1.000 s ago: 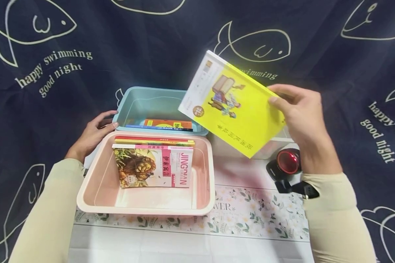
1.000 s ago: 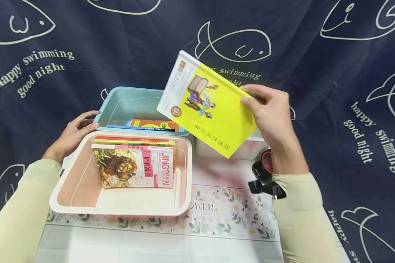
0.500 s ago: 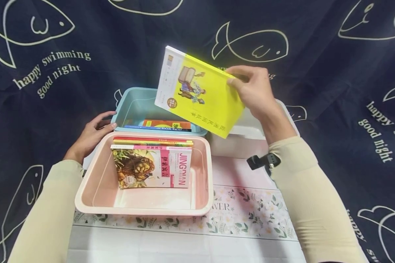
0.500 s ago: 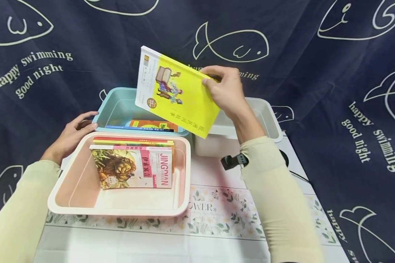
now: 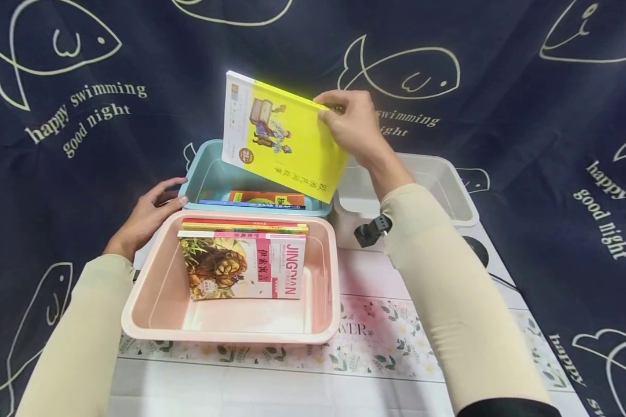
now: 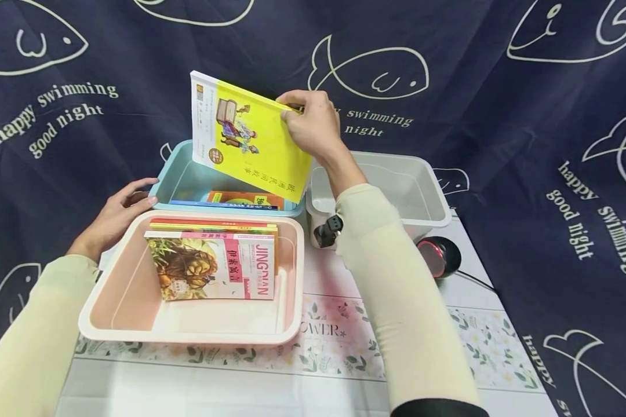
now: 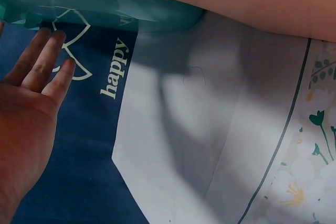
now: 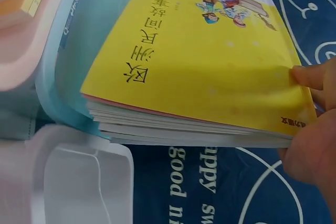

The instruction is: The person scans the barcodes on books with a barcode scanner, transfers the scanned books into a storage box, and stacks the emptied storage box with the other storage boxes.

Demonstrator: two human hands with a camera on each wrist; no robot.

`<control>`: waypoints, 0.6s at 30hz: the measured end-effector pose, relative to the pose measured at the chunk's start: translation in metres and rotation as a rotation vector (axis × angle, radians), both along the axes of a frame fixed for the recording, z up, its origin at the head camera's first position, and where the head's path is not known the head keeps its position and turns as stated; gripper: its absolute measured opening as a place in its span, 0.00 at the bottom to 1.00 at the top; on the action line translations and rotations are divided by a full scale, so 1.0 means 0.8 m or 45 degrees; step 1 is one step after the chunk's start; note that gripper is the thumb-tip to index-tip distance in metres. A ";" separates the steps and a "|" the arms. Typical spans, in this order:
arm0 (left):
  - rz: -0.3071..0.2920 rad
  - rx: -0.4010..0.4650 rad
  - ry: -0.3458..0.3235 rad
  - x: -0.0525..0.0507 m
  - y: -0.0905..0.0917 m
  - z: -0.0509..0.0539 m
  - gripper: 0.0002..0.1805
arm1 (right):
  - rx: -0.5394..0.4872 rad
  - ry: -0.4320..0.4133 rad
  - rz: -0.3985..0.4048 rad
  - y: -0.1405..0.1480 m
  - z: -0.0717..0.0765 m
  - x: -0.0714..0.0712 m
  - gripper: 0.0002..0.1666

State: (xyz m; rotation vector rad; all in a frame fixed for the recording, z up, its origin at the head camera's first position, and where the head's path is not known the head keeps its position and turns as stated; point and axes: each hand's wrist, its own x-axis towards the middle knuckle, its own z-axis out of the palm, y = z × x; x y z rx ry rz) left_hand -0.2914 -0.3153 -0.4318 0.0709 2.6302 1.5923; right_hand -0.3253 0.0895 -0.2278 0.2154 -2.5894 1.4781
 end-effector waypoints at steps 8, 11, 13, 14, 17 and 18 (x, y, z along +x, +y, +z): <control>-0.002 0.009 0.028 -0.001 0.000 -0.001 0.34 | 0.049 0.027 -0.056 -0.016 -0.015 -0.018 0.17; -0.006 0.002 0.035 -0.001 0.002 0.001 0.34 | 0.047 0.060 -0.050 -0.018 -0.026 -0.022 0.17; -0.007 -0.005 0.034 0.000 0.003 0.002 0.34 | 0.047 0.073 -0.041 -0.020 -0.034 -0.024 0.17; -0.006 -0.006 0.032 0.000 0.003 0.002 0.34 | 0.045 0.073 -0.035 -0.021 -0.038 -0.024 0.17; 0.001 -0.011 0.026 0.002 0.003 0.003 0.34 | 0.032 0.053 -0.014 -0.024 -0.051 -0.027 0.17; 0.003 -0.014 0.023 0.003 0.003 0.004 0.34 | 0.020 0.035 -0.010 -0.025 -0.055 -0.027 0.17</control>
